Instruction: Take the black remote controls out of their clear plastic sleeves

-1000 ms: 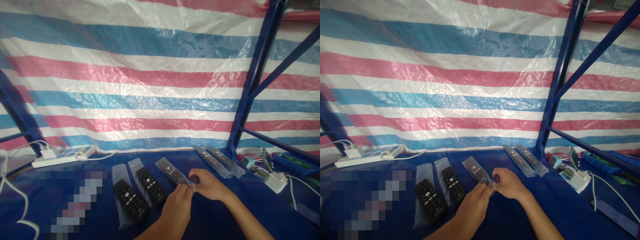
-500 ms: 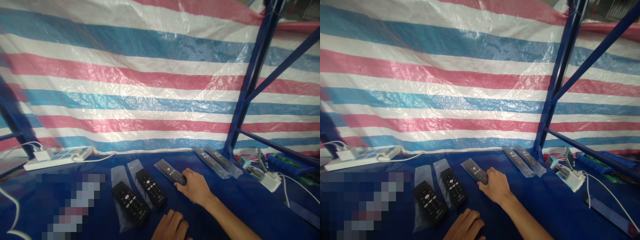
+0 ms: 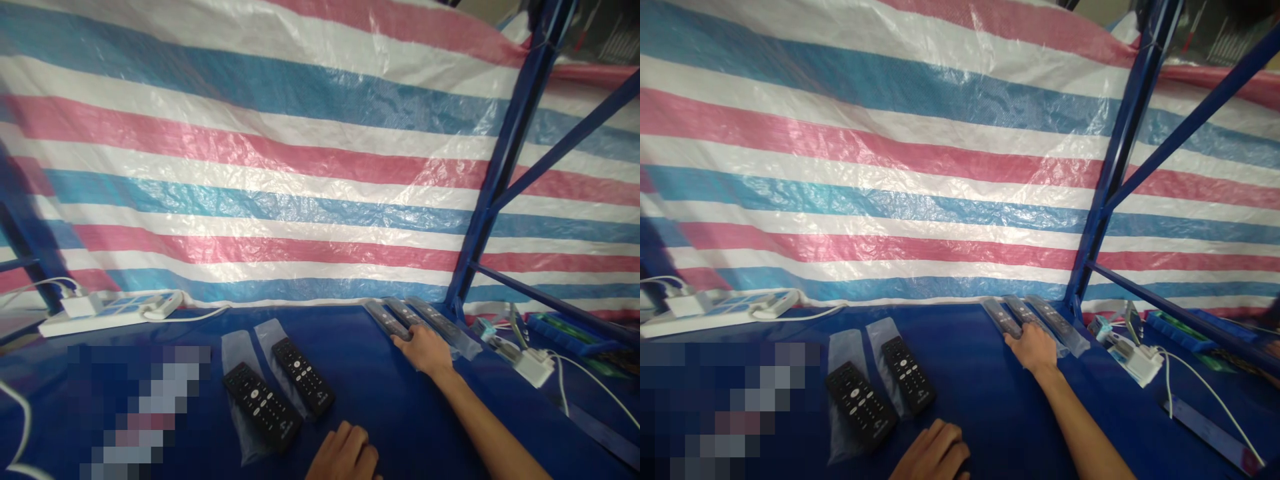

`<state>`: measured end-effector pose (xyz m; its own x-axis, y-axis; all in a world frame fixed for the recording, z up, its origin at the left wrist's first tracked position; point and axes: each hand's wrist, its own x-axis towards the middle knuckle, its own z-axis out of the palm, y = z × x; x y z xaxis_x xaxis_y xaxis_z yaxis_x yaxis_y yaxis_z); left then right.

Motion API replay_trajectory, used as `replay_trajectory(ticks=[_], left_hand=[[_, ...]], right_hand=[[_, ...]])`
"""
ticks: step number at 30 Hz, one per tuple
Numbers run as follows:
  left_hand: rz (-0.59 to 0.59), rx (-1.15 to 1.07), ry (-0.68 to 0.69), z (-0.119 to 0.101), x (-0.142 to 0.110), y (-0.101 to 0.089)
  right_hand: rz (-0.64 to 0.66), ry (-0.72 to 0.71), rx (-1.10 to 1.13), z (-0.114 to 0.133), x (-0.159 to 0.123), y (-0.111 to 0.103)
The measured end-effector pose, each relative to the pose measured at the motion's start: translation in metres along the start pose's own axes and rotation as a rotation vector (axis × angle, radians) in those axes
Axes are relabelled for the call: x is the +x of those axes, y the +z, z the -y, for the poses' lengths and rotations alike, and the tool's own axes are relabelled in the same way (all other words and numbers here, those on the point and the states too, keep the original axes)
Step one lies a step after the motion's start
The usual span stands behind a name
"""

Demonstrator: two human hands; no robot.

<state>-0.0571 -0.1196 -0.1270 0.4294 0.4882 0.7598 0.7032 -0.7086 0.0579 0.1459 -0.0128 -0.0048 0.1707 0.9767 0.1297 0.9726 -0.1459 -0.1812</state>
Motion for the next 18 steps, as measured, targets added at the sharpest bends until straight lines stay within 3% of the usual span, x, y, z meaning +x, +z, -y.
replay_trajectory(ticks=[4,8,10,14,18], left_hand=[[-0.093,0.018,-0.001,-0.004,0.006,-0.001],[0.012,0.071,0.051,-0.002,0.021,-0.033],[0.023,0.118,0.007,0.004,0.025,-0.052],[0.076,0.271,-0.169,0.024,0.021,-0.082],[0.190,0.397,-0.299,0.039,0.012,-0.097]], right_hand=[[-0.021,0.026,-0.052,-0.009,0.004,-0.003],[-0.218,-0.032,-0.199,0.001,-0.004,-0.004],[-0.245,-0.126,-0.148,0.016,-0.015,-0.004],[0.029,-0.436,0.106,0.060,-0.047,-0.004],[0.190,-0.549,0.136,0.098,-0.074,-0.005]])
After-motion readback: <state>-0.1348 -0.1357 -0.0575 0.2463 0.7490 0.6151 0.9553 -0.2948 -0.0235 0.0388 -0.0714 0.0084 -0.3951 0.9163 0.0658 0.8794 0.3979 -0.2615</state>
